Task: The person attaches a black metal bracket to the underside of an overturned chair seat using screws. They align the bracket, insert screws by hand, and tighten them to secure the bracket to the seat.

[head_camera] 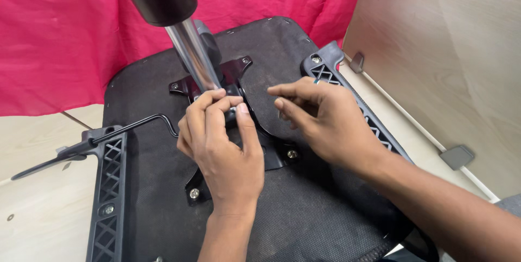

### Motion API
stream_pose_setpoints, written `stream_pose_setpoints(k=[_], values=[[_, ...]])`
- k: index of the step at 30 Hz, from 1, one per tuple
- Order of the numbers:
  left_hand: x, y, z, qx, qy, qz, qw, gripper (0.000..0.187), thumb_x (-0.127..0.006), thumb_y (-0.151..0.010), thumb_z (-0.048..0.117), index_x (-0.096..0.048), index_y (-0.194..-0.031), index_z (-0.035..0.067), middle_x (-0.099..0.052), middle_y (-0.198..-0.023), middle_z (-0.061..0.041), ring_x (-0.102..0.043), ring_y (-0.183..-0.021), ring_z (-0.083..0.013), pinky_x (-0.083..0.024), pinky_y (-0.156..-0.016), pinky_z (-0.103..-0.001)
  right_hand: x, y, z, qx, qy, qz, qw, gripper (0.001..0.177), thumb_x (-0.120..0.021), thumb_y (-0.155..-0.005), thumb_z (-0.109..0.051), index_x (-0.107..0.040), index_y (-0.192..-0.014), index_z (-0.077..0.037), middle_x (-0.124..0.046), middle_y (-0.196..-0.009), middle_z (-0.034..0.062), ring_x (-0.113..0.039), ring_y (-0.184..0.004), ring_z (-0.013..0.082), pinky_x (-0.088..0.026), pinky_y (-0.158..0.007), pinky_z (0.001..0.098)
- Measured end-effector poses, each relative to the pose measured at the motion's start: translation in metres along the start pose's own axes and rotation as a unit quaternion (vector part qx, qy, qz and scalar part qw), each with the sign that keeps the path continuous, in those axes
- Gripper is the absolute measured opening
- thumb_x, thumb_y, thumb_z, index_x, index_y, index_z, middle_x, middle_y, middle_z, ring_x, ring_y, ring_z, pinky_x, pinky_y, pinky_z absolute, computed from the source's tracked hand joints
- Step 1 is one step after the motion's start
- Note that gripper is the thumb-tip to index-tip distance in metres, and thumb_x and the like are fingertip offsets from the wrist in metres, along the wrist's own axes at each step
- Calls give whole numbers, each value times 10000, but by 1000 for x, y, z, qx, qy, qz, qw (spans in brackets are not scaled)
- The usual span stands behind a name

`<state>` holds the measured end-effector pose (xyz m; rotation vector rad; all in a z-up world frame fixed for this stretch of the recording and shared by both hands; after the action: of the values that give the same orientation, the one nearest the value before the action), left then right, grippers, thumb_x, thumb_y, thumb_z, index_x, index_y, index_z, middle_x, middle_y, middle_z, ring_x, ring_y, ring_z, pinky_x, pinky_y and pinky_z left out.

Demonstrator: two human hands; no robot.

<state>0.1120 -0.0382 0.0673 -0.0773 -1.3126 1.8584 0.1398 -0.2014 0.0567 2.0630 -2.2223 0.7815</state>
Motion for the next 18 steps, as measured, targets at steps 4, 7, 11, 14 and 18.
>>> stream_pose_setpoints(k=[4, 7, 11, 14, 18], values=[[-3, 5, -8, 38, 1, 9, 999, 377, -726, -934, 106, -517, -1243, 57, -469, -1363, -145, -447, -1318, -323, -349, -1147, -491, -1, -35, 7, 31, 28, -29, 999, 273, -701, -933, -124, -707, -1185, -21, -776, -891, 34, -689, -738, 71, -582, -672, 243], [-2, 4, -15, 49, -38, 32, 998, 573, -739, -911, 89, -407, -1368, -1, -397, -1457, -230, -400, -1388, -386, -314, -1187, -520, -6, -54, 15, 52, 32, -44, 997, 218, -707, -937, -123, -733, -1114, 2, -782, -864, 52, -723, -760, 81, -601, -697, 244], [-16, 4, -22, 105, -31, -50, 993, 747, -740, -892, 157, -310, -1453, -83, -419, -1446, -272, -364, -1424, -423, -260, -1174, -557, -10, -76, 23, 79, 99, -65, 990, 203, -736, -913, -138, -759, -1058, 2, -789, -833, 56, -748, -737, 95, -602, -672, 252], [-19, 6, -20, 95, -52, -77, 991, 793, -727, -909, 207, -274, -1489, -89, -403, -1480, -304, -325, -1463, -430, -232, -1201, -556, -15, -94, 31, 71, 119, -82, 987, 180, -755, -908, -151, -773, -1010, -4, -796, -831, 54, -748, -719, 103, -596, -667, 255], [-18, 5, -20, 84, -62, -99, 990, 871, -726, -903, 248, -223, -1520, -106, -393, -1505, -309, -303, -1467, -429, -210, -1196, -565, -22, -119, 41, 27, 105, -83, 991, 167, -739, -919, -155, -745, -995, -7, -790, -825, 54, -737, -695, 102, -599, -632, 248]])
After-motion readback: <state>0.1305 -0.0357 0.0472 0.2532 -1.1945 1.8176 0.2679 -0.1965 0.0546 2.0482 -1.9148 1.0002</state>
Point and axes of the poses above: each hand's wrist, its own y-axis away from the middle knuckle, its own x-axis out of the back of the hand, z = x × y, the point moved 6 cm from there along -y, towards the middle knuckle
